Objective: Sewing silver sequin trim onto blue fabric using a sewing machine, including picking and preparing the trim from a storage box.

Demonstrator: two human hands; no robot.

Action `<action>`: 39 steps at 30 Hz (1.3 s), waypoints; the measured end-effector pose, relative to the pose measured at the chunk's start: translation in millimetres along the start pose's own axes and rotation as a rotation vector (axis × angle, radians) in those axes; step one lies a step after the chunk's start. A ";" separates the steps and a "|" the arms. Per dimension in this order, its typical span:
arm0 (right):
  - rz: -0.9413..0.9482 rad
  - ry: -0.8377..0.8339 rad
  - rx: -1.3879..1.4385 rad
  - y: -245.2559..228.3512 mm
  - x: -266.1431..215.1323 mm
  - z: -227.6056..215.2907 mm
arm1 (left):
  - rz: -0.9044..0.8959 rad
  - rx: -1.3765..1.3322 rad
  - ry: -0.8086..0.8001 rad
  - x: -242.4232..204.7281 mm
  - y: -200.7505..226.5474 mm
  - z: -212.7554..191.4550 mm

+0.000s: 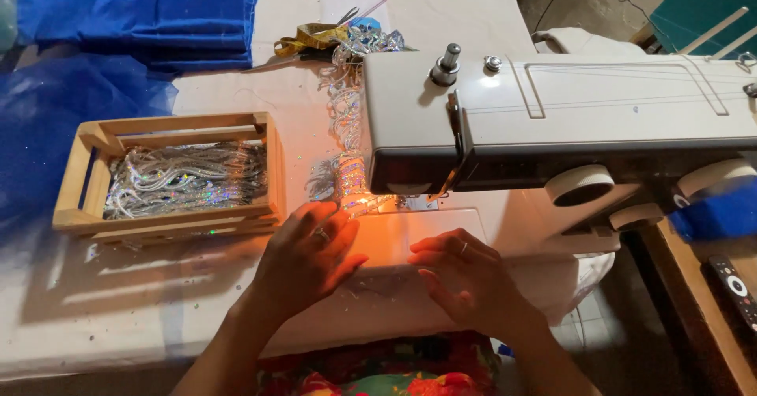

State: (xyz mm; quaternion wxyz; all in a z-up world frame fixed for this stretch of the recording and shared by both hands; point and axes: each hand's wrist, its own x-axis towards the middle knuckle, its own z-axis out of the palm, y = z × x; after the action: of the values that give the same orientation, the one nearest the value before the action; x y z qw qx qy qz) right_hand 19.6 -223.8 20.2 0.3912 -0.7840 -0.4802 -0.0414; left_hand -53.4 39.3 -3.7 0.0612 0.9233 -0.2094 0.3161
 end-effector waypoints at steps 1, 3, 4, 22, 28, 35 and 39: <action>-0.092 -0.008 -0.032 -5.4 2.8 -0.2 | -0.028 0.024 -0.015 -2.5 -2.7 -2.8; -0.136 -0.009 -0.076 -5.1 6.5 2.9 | -0.093 0.066 -0.014 -5.8 -2.4 -1.3; -0.175 -0.013 -0.117 -5.2 7.1 4.8 | -0.160 0.104 -0.017 -8.5 -1.3 0.0; -0.203 -0.159 -0.425 18.5 16.5 18.7 | -0.384 -0.223 0.181 -0.9 81.8 23.7; -0.353 -0.137 -0.614 35.9 35.7 21.6 | -0.300 -0.290 0.211 6.7 74.1 15.6; -0.375 -0.060 -0.546 41.0 37.8 13.7 | -0.245 -0.349 0.168 4.7 59.8 18.5; -0.348 -0.002 -0.500 43.6 34.4 18.8 | -0.244 -0.303 0.145 3.4 44.8 25.5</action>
State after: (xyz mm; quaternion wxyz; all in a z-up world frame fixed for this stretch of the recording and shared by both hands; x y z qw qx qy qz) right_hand 66.5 -196.8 -2.7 0.1726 -0.7620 -0.5825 -0.2240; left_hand -55.8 -8.7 -22.7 0.2519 0.8969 -0.1361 0.3369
